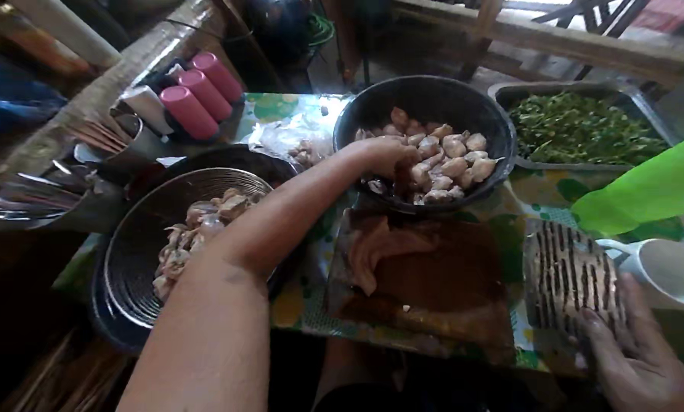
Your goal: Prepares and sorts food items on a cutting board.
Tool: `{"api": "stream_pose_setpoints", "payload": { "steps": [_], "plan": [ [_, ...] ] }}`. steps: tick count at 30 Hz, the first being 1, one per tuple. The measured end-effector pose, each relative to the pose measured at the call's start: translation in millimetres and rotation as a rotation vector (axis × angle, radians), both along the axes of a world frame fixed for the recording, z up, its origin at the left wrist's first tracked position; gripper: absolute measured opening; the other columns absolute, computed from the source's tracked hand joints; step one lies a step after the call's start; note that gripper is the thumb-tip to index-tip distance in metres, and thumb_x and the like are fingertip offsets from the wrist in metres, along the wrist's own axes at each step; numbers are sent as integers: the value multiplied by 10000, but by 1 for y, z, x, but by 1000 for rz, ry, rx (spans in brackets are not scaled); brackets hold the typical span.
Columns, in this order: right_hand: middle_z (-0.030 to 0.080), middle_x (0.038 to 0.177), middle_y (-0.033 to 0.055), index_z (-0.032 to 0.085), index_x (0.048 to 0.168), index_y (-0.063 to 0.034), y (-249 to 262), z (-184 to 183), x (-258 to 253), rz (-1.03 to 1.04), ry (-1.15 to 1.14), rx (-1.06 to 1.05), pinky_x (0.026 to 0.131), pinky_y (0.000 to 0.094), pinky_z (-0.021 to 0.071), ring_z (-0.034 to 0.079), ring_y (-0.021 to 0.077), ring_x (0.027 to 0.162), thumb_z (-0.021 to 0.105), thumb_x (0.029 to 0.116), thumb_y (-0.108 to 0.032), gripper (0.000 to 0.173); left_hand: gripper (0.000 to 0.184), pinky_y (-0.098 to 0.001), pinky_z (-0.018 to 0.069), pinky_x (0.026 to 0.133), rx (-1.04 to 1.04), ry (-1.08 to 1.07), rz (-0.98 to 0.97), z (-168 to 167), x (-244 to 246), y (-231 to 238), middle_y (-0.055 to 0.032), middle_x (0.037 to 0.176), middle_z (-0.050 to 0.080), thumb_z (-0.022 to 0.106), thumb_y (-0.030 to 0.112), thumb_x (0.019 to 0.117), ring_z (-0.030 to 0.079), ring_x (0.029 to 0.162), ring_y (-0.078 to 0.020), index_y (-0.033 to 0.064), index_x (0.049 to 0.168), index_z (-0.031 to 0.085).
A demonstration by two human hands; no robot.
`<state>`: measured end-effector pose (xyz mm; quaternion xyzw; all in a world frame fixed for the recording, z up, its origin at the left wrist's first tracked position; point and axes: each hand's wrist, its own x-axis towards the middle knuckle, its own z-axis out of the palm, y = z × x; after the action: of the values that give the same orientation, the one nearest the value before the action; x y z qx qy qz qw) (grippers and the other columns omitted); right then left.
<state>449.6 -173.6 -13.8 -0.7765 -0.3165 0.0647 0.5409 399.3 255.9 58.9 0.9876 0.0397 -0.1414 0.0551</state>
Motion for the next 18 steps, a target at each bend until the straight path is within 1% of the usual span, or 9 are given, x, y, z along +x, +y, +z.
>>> {"api": "stream_pose_setpoints", "payload": {
  "steps": [2, 4, 6, 8, 10, 12, 14, 16, 18],
  "plan": [
    [454, 1464, 307, 228, 1569, 103, -1, -1, 5, -26, 26, -19, 574, 158, 532, 582, -66, 682, 485, 1026, -6, 610, 521, -647, 458, 1027, 134, 90, 60, 5, -4, -3, -195, 1334, 637, 808, 147, 855, 579, 1271, -422, 149, 1351, 651],
    [445, 1468, 298, 192, 1573, 108, -4, -7, 12, -30, 38, -30, 593, 147, 528, 585, -75, 718, 475, 1030, -9, 624, 324, -644, 486, 944, 355, 242, 221, 24, -11, -18, -192, 1275, 648, 786, 212, 888, 604, 1196, -429, 103, 1184, 715],
    [469, 1450, 273, 182, 1573, 108, -4, -15, 18, -44, 54, -10, 587, 153, 544, 608, -72, 722, 480, 1026, 0, 632, 160, -650, 502, 866, 415, 335, 374, 45, -17, -35, -248, 1168, 658, 688, 102, 951, 627, 1119, -466, -11, 1065, 694],
    [445, 1477, 257, 171, 1573, 108, 0, -21, 20, -66, 70, 11, 597, 151, 547, 604, -84, 735, 490, 1029, -3, 640, 164, -649, 503, 860, 282, 212, 289, 51, -21, -36, -221, 1135, 677, 676, 133, 966, 648, 1089, -443, 44, 1102, 700],
    [451, 1473, 237, 167, 1570, 113, 6, -21, 20, -70, 89, 39, 605, 150, 555, 611, -87, 746, 491, 1027, 1, 643, 403, -600, 505, 980, 11, -38, 40, 31, -17, -29, -159, 1262, 680, 749, 249, 936, 637, 1192, -363, 132, 1315, 677],
    [473, 1455, 218, 173, 1560, 128, 11, -21, 18, -58, 84, 51, 597, 152, 562, 619, -89, 740, 488, 1021, 12, 635, 577, -550, 475, 1066, -265, -156, -142, 8, -6, -33, -165, 1364, 634, 794, 196, 896, 603, 1265, -342, 133, 1431, 587],
    [444, 1502, 228, 201, 1544, 149, 12, -23, 17, -29, 31, 53, 638, 130, 555, 613, -116, 791, 497, 1014, 19, 621, 478, -546, 453, 1080, -295, -175, -249, -8, 0, -29, -159, 1341, 649, 751, 155, 921, 588, 1269, -353, 148, 1387, 641],
    [428, 1509, 258, 214, 1541, 154, 10, -25, 17, -27, 13, 29, 654, 128, 551, 608, -117, 807, 496, 1010, 31, 614, 287, -551, 477, 1036, -182, -173, -304, -9, -5, -13, -133, 1246, 693, 670, 139, 972, 621, 1208, -342, 165, 1250, 735],
    [448, 1483, 254, 201, 1554, 136, 9, -25, 18, -50, 36, 9, 629, 141, 551, 602, -101, 767, 486, 1015, 26, 620, 218, -559, 495, 1002, 30, -54, -184, 10, -20, -1, -80, 1181, 725, 642, 156, 998, 636, 1187, -319, 237, 1144, 782]
  ]
}}
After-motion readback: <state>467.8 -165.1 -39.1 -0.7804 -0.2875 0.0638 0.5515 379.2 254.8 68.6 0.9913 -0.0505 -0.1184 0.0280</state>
